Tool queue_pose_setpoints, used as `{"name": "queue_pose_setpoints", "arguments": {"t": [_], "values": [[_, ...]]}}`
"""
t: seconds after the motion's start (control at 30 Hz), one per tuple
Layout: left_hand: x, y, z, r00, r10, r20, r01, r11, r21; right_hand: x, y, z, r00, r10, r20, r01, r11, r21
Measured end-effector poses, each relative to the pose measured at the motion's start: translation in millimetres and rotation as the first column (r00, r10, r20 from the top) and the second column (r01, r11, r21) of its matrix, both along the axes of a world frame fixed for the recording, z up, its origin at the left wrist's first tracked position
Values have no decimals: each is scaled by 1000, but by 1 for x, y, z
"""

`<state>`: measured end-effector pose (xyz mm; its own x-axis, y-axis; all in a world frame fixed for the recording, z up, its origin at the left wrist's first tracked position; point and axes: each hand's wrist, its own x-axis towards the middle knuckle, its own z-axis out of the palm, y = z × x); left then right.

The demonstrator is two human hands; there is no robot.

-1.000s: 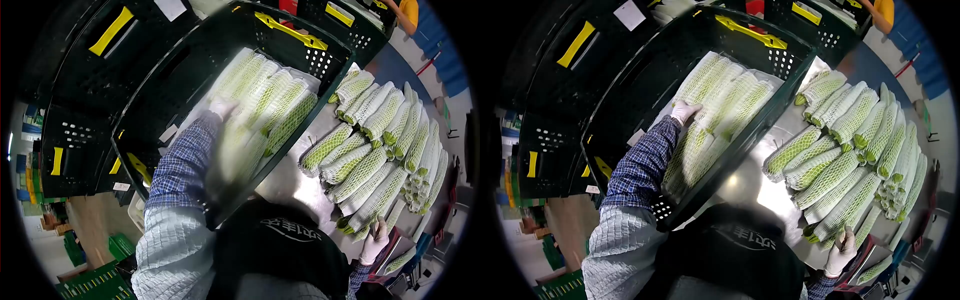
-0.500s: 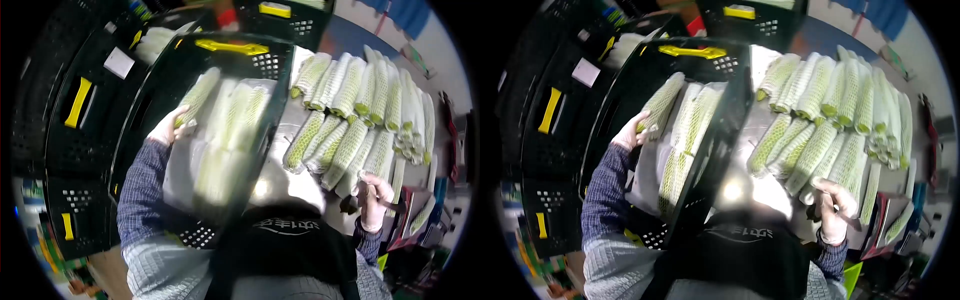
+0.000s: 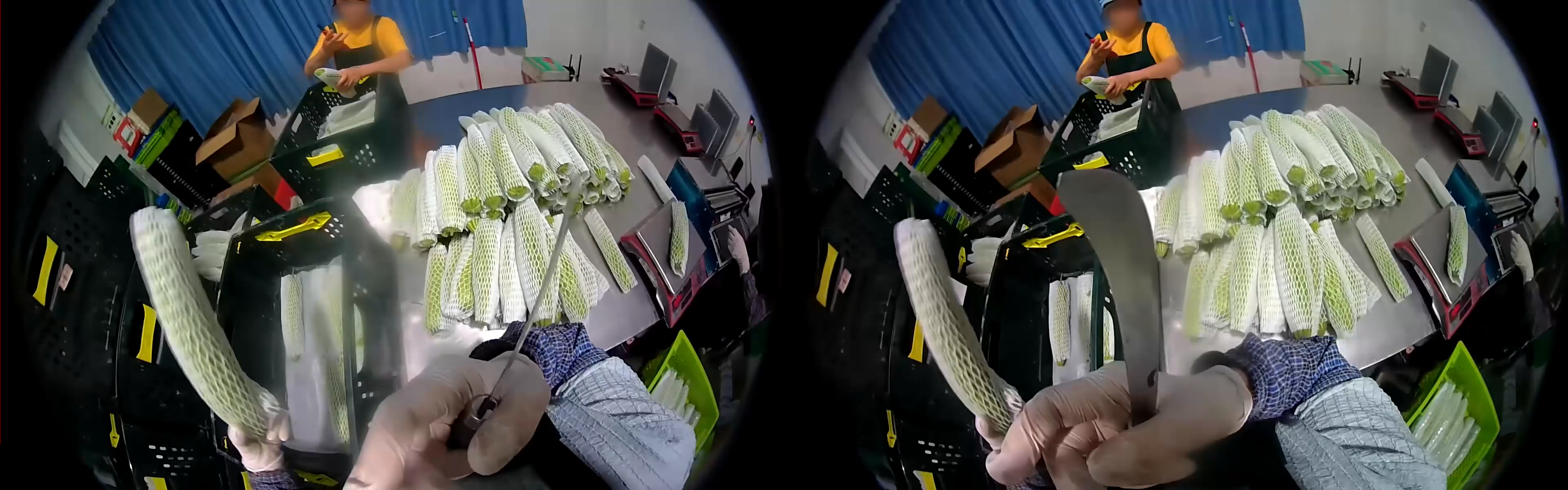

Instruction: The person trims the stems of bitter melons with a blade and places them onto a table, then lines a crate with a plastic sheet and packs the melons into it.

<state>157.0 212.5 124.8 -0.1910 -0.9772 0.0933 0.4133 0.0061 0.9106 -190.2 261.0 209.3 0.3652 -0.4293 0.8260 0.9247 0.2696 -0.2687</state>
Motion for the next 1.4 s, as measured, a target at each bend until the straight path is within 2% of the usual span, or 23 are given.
{"name": "queue_pose_setpoints", "arguments": {"t": [0.03, 0.07, 0.1, 0.17, 0.33, 0.43, 0.57, 0.6, 0.7, 0.73, 0.8, 0.83, 0.9, 0.93, 1.03, 1.07, 1.17, 1.2, 1.27, 1.3, 1.37, 1.4], "values": [[9, 5, -22, 997, 64, 33, -61, 995, -75, 3, 2, -6, 1000, -10, 8, 10, 999, -30], [-1, 8, -17, 999, -51, -5, 50, 993, -110, 2, 7, 6, 1000, 18, -1, -18, 999, -33], [2, 10, -34, 999, -30, -26, 26, 993, -119, 0, 13, 8, 999, 10, -41, -11, 1000, -27], [-4, 11, -35, 999, -40, -29, 37, 994, -98, -4, 25, 11, 993, -3, -121, 1, 1000, -17], [-12, 17, -30, 998, -57, -7, 56, 997, -49, 0, 34, 19, 996, 80, -41, -85, 990, -115], [-14, 20, -30, 998, -58, -7, 58, 998, -20, 8, 39, 14, 998, 42, -43, -47, 991, -125], [-21, 18, -28, 997, -74, 11, 74, 997, 11, -4, 54, 21, 981, -20, -191, 24, 1000, 14], [-23, 18, -28, 997, -74, 17, 74, 997, 14, 5, 46, 13, 998, 19, -61, -23, 997, -78], [-23, 20, -29, 997, -73, 25, 73, 997, 29, 4, 63, 23, 988, 113, 104, -118, 992, 51], [-24, 19, -29, 997, -72, 28, 72, 997, 30, 0, 58, 17, 975, 198, 100, -202, 979, 35], [-26, 19, -28, 997, -75, 35, 73, 996, 42, -3, 55, 14, 975, 199, 100, -203, 979, 30], [-27, 18, -28, 997, -72, 37, 71, 996, 48, -2, 54, 17, 988, 117, 104, -121, 992, 37], [-30, 16, -26, 996, -73, 41, 71, 996, 57, -2, 52, 17, 988, 56, 146, -65, 996, 58], [-32, 14, -25, 996, -74, 44, 71, 995, 63, -1, 52, 14, 980, 81, 184, -95, 993, 72], [-36, 12, -24, 996, -75, 50, 72, 995, 73, 2, 56, 13, 992, 19, 128, -30, 996, 84], [-37, 12, -23, 996, -75, 55, 71, 995, 75, -6, 52, 14, 996, 26, 82, -29, 999, 31], [-38, 12, -24, 996, -74, 57, 69, 994, 89, -5, 58, 23, 987, -135, 81, 128, 988, 92], [-39, 12, -24, 995, -77, 59, 72, 993, 94, -15, 57, 26, 996, -87, 12, 86, 992, 93], [-40, 12, -24, 995, -83, 60, 76, 992, 102, -14, 52, 25, 997, 16, 74, -19, 999, 44], [-40, 11, -24, 994, -87, 61, 80, 991, 106, -2, 45, 19, 977, 77, 201, -74, 997, -19], [-38, 11, -23, 994, -88, 58, 82, 991, 105, 0, 38, 11, 969, 122, 216, -109, 991, -74], [-38, 11, -24, 994, -90, 58, 84, 991, 101, -8, 39, 6, 989, 102, 107, -96, 993, -62]]}}
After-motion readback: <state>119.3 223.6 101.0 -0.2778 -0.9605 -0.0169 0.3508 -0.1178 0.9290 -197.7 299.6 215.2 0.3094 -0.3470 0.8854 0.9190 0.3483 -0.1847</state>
